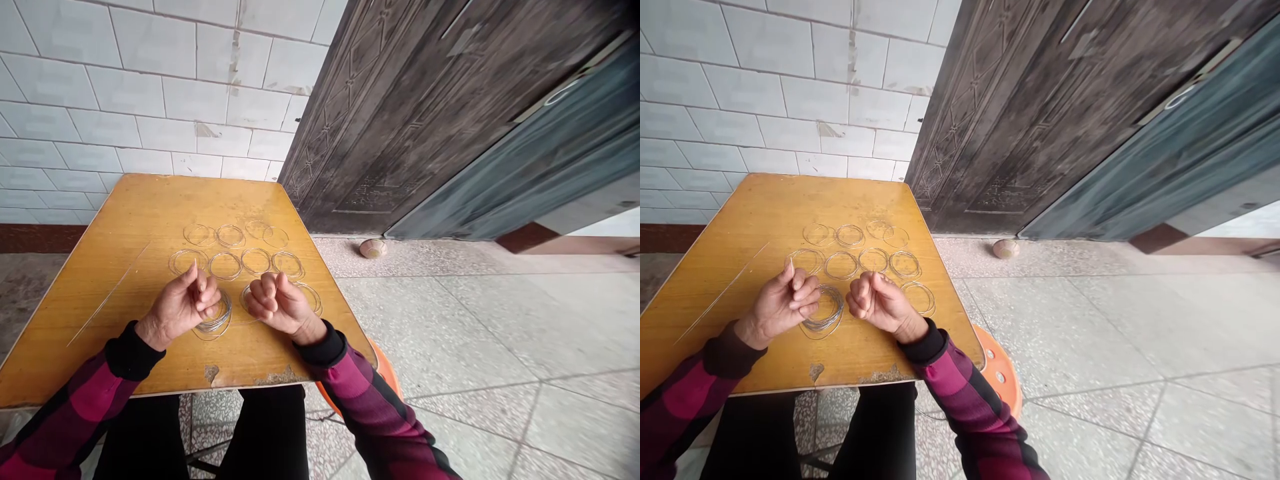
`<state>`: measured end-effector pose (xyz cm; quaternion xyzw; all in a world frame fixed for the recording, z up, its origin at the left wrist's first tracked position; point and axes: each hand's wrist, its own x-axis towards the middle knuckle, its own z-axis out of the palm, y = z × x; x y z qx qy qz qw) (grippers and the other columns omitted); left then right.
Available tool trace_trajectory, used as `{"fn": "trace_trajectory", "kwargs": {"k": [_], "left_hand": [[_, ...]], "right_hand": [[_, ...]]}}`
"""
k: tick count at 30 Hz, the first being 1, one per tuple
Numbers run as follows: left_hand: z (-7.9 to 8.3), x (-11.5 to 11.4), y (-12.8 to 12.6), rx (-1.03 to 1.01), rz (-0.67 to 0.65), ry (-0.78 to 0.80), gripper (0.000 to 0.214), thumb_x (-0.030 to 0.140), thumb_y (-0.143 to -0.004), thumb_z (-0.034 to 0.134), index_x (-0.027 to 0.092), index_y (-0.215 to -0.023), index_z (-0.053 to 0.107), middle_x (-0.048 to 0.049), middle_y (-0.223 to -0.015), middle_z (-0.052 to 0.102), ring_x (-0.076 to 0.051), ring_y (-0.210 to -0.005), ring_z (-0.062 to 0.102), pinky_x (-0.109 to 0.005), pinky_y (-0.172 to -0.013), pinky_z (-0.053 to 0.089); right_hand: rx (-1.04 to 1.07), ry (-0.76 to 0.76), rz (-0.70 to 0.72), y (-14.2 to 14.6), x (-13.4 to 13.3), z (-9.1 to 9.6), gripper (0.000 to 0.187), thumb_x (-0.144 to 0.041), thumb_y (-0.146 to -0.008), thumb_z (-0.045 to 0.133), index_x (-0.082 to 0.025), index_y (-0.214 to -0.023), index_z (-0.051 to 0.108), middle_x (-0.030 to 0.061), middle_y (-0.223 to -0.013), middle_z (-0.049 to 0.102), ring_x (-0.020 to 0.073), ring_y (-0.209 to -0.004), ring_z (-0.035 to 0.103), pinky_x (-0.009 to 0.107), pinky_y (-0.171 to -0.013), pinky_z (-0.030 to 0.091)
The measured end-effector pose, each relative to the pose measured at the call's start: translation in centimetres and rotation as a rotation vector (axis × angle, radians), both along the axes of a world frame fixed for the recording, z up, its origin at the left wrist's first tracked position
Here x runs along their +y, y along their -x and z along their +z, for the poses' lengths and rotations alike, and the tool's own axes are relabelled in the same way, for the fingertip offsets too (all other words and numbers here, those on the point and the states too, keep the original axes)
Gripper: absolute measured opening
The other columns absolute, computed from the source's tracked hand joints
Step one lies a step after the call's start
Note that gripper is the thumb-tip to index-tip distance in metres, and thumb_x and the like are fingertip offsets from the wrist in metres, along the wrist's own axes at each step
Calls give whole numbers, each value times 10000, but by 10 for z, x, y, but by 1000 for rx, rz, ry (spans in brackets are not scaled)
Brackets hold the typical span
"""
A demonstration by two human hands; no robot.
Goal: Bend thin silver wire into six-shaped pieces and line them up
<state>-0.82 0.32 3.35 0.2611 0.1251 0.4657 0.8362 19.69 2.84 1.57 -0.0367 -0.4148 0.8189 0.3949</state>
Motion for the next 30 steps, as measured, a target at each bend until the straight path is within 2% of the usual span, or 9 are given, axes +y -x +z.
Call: {"fn": "trace_trajectory", "kwargs": {"k": [3, 8, 11, 15, 18, 22, 26, 28, 30], "left_hand": [[-2, 0, 0, 77, -54, -35, 336, 382, -809, 725, 145, -584, 645, 11, -530, 522, -69, -452, 474, -196, -470, 433], [-3, 0, 1, 202, -106, -89, 411, 377, -805, 701, 137, -488, 599, -8, -533, 500, -73, -461, 455, -213, -474, 399], [-4, -1, 1, 242, -136, -93, 405, 366, -790, 705, 136, -473, 599, -9, -531, 499, -67, -451, 444, -208, -455, 374], [-6, -1, 1, 274, -214, -62, 344, 376, -750, 746, 133, -529, 642, -4, -595, 552, -45, -436, 438, -198, -457, 411], [-10, -1, 0, 293, -278, -45, 282, 382, -743, 762, 131, -633, 694, -9, -673, 607, -26, -415, 433, -183, -435, 435], [-14, -1, 0, 300, -347, -21, 276, 390, -761, 758, 124, -702, 710, -35, -702, 656, -28, -404, 463, -171, -416, 475], [-17, -1, 0, 268, -381, 26, 265, 377, -746, 779, 122, -715, 713, -47, -701, 683, -44, -422, 524, -172, -439, 516], [-18, -1, 0, 256, -388, 38, 273, 381, -731, 795, 121, -713, 712, -49, -704, 688, -51, -437, 548, -169, -448, 521], [-19, -1, 1, 260, -390, 41, 275, 378, -728, 799, 117, -719, 713, -50, -715, 690, -55, -454, 566, -170, -462, 529]], "right_hand": [[-30, -82, 28, 0, 2, -2, 392, -485, -888, 623, -182, -645, 567, -71, -495, 448, 61, -419, 430, 169, -415, 336], [-191, -61, -27, 0, 0, 0, 468, -557, -828, 655, -177, -585, 530, -82, -441, 440, 50, -363, 411, 171, -384, 320], [-296, -68, -26, -2, -3, 0, 478, -557, -842, 633, -172, -577, 534, -73, -419, 466, 46, -354, 411, 163, -376, 313], [-383, -47, -9, -4, -6, 0, 333, -476, -857, 656, -154, -776, 665, -77, -431, 535, 40, -329, 428, 142, -352, 313], [-449, -89, -31, -5, -8, 4, 290, -444, -863, 664, -165, -937, 688, -94, -457, 553, 36, -318, 434, 136, -340, 320], [-589, -379, -192, -7, -14, 13, 281, -413, -903, 627, -162, -1007, 701, -70, -511, 579, 49, -409, 514, 159, -429, 410], [-758, -868, -448, -11, -18, 18, 258, -356, -949, 577, -182, -1089, 707, 10, -725, 691, 87, -570, 621, 220, -581, 497], [-839, -1121, -549, -13, -17, 17, 255, -327, -969, 548, -191, -1123, 700, 45, -835, 715, 109, -683, 654, 235, -644, 500], [-911, -1315, -606, -15, -16, 16, 268, -310, -990, 513, -192, -1156, 686, 41, -804, 694, 111, -688, 633, 230, -620, 468]]}}
